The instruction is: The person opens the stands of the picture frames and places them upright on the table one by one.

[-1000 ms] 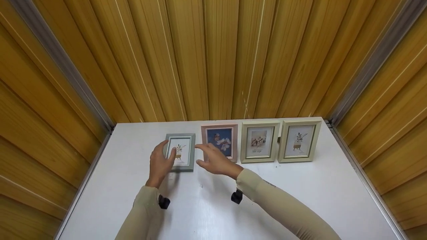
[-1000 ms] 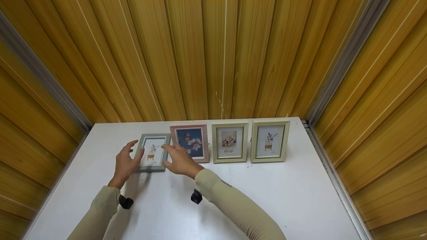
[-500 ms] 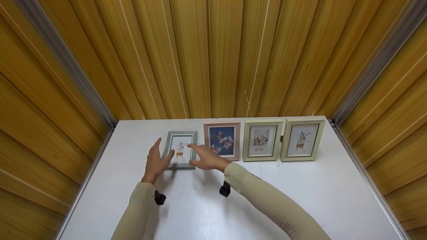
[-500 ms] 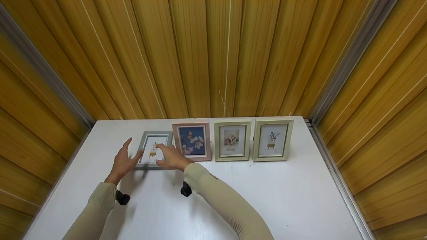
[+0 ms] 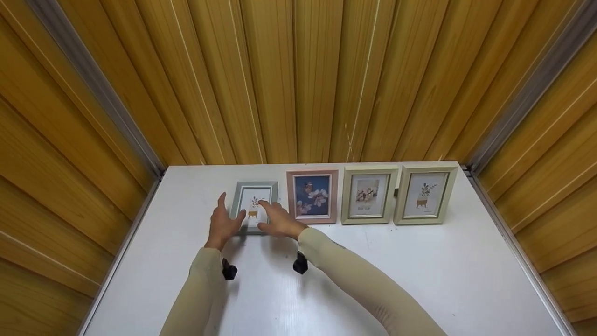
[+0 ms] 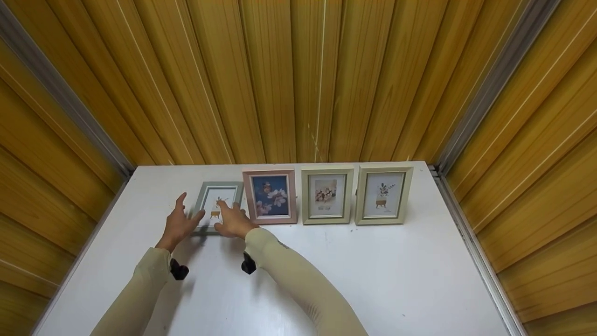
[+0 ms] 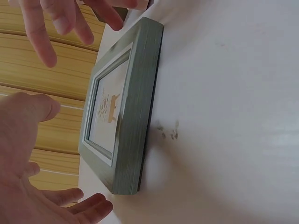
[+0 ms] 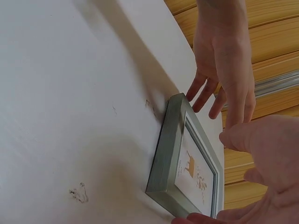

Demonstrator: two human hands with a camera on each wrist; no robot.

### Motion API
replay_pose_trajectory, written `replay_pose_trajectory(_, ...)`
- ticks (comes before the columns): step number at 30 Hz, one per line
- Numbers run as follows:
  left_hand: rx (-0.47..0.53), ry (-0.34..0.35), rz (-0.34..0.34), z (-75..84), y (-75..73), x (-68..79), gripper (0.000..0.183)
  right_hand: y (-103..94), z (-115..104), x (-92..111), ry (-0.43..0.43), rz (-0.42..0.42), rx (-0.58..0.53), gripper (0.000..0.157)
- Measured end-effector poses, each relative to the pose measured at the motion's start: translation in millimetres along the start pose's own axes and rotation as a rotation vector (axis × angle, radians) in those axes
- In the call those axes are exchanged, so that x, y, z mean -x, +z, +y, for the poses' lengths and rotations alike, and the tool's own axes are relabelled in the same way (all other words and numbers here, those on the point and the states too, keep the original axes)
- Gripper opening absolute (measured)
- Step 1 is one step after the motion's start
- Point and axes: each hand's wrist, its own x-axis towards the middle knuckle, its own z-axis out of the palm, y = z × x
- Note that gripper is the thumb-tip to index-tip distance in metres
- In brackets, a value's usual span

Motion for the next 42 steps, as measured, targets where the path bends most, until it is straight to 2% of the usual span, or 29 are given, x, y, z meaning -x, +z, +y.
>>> replay_pose_trajectory(12,-0.051,-0.064,0.009,-3.7,11.4,-5.0,0.087,14.8,11.5,-10.1,0.061,0.053,0.032,0.067)
replay_pose_trajectory(19,-0.053,-0.046,0.038,-4.5,15.0,-6.3,0.064,20.8,15.9,-15.1,0.101,0.091,0.028,0.065)
replay_pose_trajectory(28,-0.038,-0.034,0.066,-0.1,18.0,-3.8,0.048,24.9,18.7,-18.4,0.085,0.124,0.019,0.061)
replay_pose_trajectory(34,-0.054,-0.022,0.086,1.2,19.1,-0.7,0.045,26.1,20.4,-18.4,0.044,0.129,0.076,0.057)
replay_pose_trajectory(42,-0.075,-0.061,0.076,3.2,15.3,1.6,0.043,26.6,20.3,-17.6,0.033,0.091,0.093,0.057)
